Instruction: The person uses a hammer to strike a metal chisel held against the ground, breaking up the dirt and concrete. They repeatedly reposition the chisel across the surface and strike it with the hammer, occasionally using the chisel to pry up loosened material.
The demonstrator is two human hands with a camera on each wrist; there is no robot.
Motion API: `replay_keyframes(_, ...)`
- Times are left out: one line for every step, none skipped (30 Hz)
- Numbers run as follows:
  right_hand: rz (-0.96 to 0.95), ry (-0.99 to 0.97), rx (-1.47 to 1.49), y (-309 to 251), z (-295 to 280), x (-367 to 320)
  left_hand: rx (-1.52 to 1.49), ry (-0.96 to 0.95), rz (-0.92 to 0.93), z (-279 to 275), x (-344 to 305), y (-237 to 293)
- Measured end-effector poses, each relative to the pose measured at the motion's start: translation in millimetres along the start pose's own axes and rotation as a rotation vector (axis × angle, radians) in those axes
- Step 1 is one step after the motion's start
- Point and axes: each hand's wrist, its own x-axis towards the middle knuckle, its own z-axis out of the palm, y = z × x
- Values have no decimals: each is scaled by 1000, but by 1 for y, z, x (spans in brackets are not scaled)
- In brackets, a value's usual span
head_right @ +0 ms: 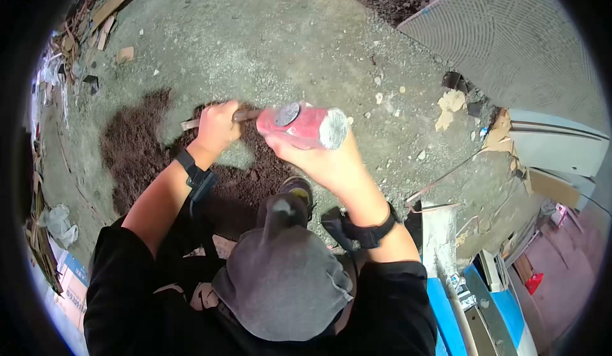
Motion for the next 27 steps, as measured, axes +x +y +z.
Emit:
replay_keyframes(-52,-56,-15,-5,-11,2,16,40,37,1,1,0)
replay_keyframes(-107,-107,-23,-7,-21,8,28,58,41,1,9,-6)
replay_keyframes(-92,-101,41,-9,-33,5,46,25,47,-1,10,-6)
replay_keyframes(-54,46,150,-29,-36,-3,47,-34,41,-3,1,1)
replay_keyframes(-41,129,169,-28,-37,-6,-19,29,38,-4,1,6)
replay_keyframes(-30,212,189,-27,-38,-10,0,29,41,-6,2,7)
replay_keyframes(-20,294,208,-27,-39,-12,-11,27,12,-8,1,4)
replay_keyframes(-88,213,-104,-3,-32,-9,-25,25,2,-8,2,4)
replay_keyframes(-179,161,-408,20,-24,-4,-20,51,28,-6,2,2)
replay_keyframes(-84,49,82,13,3,-3,-23,29,51,-6,0,2)
replay_keyframes(-27,62,74,11,-11,-5,-27,26,64,-4,1,6)
replay_keyframes(0,43,67,10,-23,3,-6,56,58,-4,3,1)
replay_keyframes(24,110,105,-9,-37,6,-12,11,43,-7,5,3)
replay_keyframes(70,176,144,-29,-50,1,-14,-2,34,-7,5,2)
replay_keyframes(118,230,149,-25,-53,-3,-13,-18,21,-7,3,2)
replay_keyframes(166,285,157,-22,-56,-8,-12,-27,17,-7,2,3)
replay_keyframes(-107,174,-179,-2,-51,-1,-12,-41,21,-10,3,5)
replay_keyframes(-95,70,-40,4,-33,4,-18,-5,44,-10,4,4)
replay_keyframes(-69,-30,98,10,-14,9,-2,13,48,-7,5,-1)
replay_keyframes(26,-86,94,23,-7,10,-3,17,47,-3,3,-2)
replay_keyframes(-47,-99,113,22,-15,9,-12,20,57,-2,2,2)
replay_keyframes(-68,-54,132,16,-26,12,-7,25,54,-1,3,1)
replay_keyframes(-91,-10,149,10,-36,15,1,24,46,0,5,-2)
replay_keyframes(-21,104,184,-4,-44,8,8,19,31,0,6,-5)
replay_keyframes(171,158,336,-11,-54,2,-10,9,47,-1,4,-3)
replay_keyframes(96,196,250,-8,-45,4,-24,1,62,-5,0,3)
replay_keyframes(25,238,160,-6,-36,6,-28,10,43,-9,2,9)
